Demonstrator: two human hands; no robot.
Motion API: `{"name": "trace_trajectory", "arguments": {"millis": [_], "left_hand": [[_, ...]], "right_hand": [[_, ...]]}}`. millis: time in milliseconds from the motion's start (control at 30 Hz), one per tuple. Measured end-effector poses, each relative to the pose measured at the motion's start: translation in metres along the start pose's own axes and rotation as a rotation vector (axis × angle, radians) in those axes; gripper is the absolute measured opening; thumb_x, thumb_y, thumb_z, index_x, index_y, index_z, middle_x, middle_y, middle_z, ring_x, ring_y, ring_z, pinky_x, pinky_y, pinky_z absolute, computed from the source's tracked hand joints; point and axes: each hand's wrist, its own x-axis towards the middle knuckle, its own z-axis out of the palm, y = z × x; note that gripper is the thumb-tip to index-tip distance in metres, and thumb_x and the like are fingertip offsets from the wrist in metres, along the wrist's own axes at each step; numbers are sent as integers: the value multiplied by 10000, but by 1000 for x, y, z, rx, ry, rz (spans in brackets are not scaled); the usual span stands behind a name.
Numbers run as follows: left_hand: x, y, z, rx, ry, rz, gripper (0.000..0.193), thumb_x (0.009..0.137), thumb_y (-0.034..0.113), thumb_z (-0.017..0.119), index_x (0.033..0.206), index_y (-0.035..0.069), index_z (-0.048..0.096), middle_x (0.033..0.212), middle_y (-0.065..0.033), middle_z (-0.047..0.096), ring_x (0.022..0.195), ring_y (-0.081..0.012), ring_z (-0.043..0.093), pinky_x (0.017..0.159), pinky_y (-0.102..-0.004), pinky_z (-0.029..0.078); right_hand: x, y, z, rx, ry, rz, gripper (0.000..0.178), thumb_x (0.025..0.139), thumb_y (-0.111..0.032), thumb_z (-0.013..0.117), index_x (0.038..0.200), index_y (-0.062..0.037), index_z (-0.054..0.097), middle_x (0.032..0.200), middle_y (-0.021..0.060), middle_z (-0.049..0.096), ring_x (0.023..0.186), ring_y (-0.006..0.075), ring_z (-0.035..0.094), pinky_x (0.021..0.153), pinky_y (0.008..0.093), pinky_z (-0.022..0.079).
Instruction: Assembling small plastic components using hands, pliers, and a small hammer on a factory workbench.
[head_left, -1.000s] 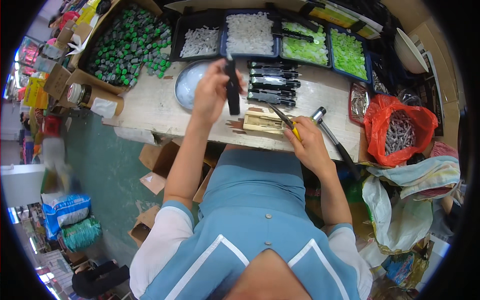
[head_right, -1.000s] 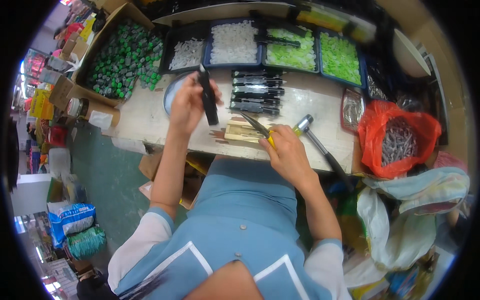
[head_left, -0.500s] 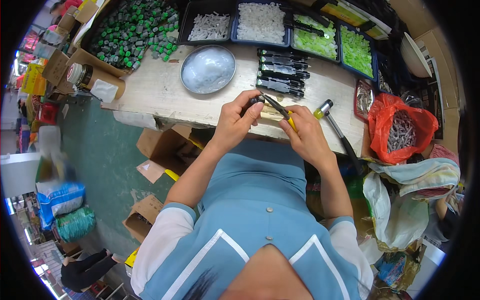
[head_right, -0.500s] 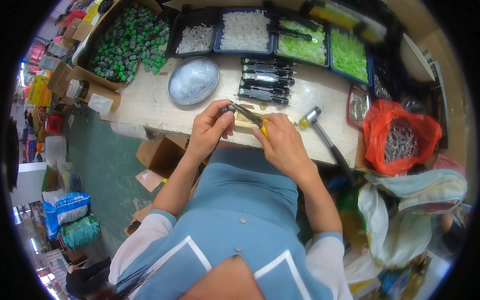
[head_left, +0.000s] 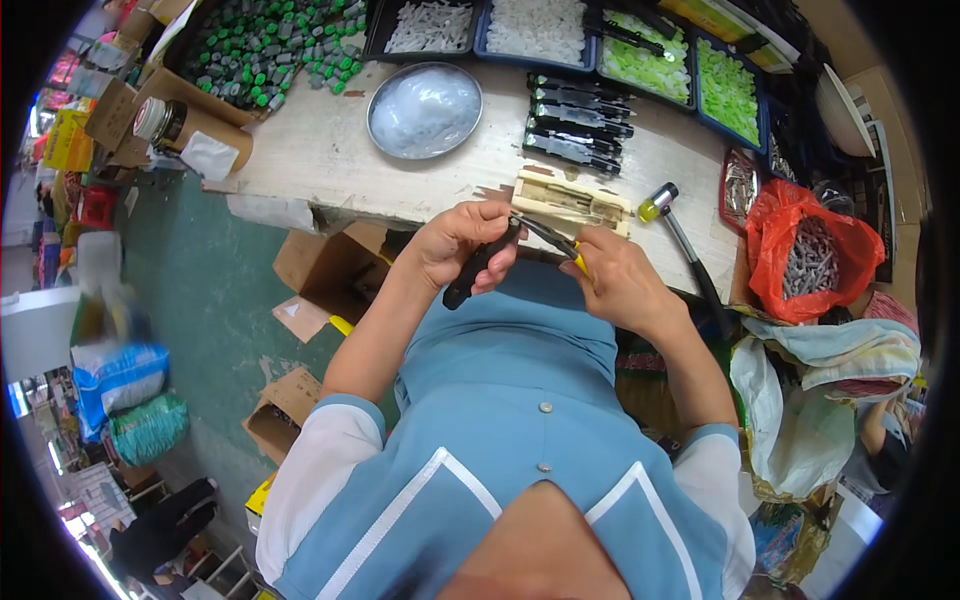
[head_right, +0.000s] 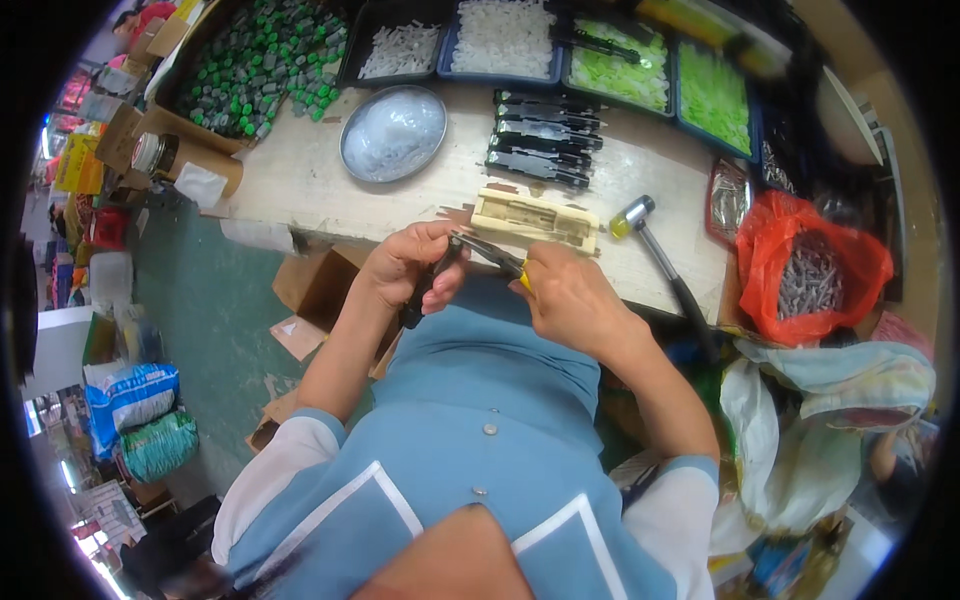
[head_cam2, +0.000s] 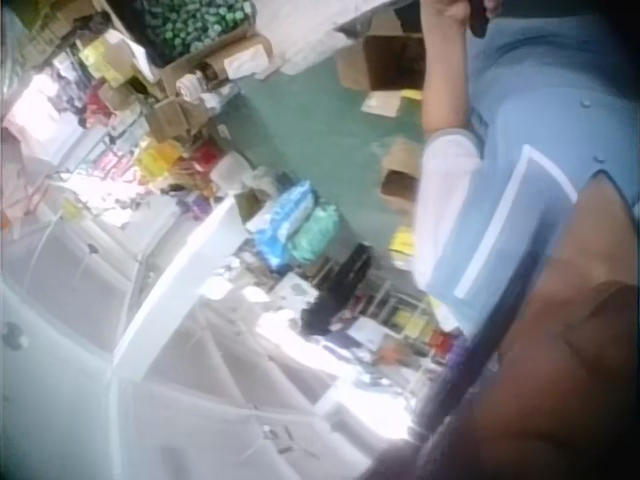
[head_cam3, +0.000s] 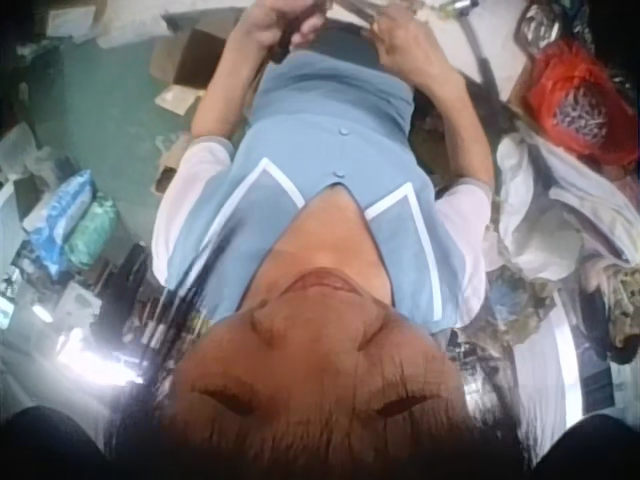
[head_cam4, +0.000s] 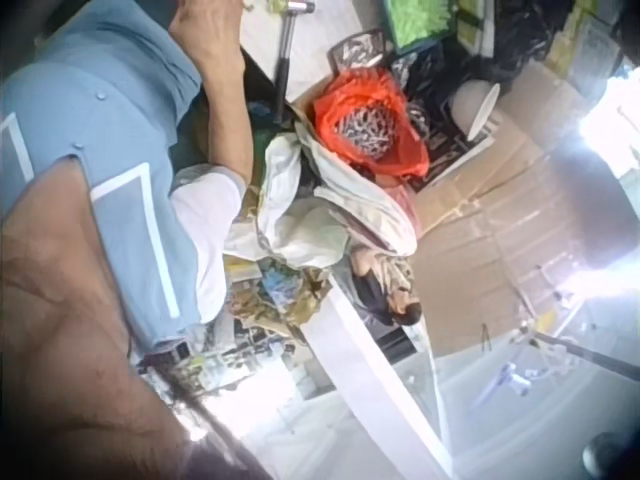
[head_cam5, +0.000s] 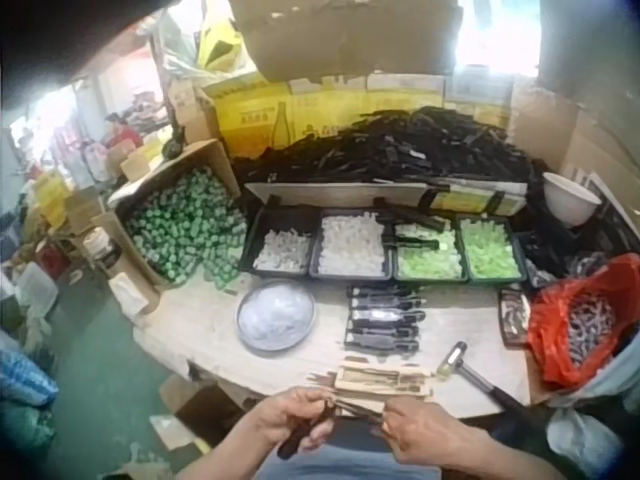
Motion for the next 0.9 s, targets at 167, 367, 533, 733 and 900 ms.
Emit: {"name": "trace_trajectory", "arguments": {"millis": [167, 367, 533, 733, 900], "left_hand": [[-41, 8, -12, 519, 367, -167, 270, 849, 238, 576, 974, -2, 561, 647, -74, 583, 487, -150, 542, 443, -294, 460], [-95, 22, -38, 1463, 931, -93, 322, 734, 150, 696, 1017, 13, 627, 785, -119, 633, 678, -169, 600, 648, -272, 461], [45, 36, 0, 1938, 519, 822, 240, 676, 219, 726, 829, 49, 654, 731, -71, 543, 723, -239, 514, 656, -336, 408], [173, 25, 10, 2392, 451, 759, 183, 652, 183, 702, 810, 105, 652, 938, -87, 480, 916, -273, 418, 723, -391, 320], [169, 38, -3, 2144, 343, 947, 154, 685, 77, 657, 826, 36, 609, 909, -127, 509, 857, -300, 480, 717, -399, 386]], "right_hand": [[5, 4, 27, 3, 20, -50, 221, 794, -168, 618, 752, 42, 565, 829, 165, 547, 799, 319, 539, 708, 399, 451], [-5, 17, 12, 56, 64, 162, 263, 849, -202, 569, 750, 41, 563, 863, 168, 542, 822, 314, 525, 719, 389, 447], [-9, 15, 7, 104, 179, 129, 253, 844, -197, 577, 746, 35, 556, 873, 159, 542, 826, 308, 524, 710, 382, 446], [-22, 23, 2, 51, 258, 168, 227, 831, -167, 586, 763, 47, 550, 885, 167, 540, 828, 329, 513, 723, 390, 435], [-30, 34, -1, 67, 296, 232, 207, 828, -144, 584, 785, 57, 555, 897, 171, 545, 832, 328, 513, 725, 393, 425]]}}
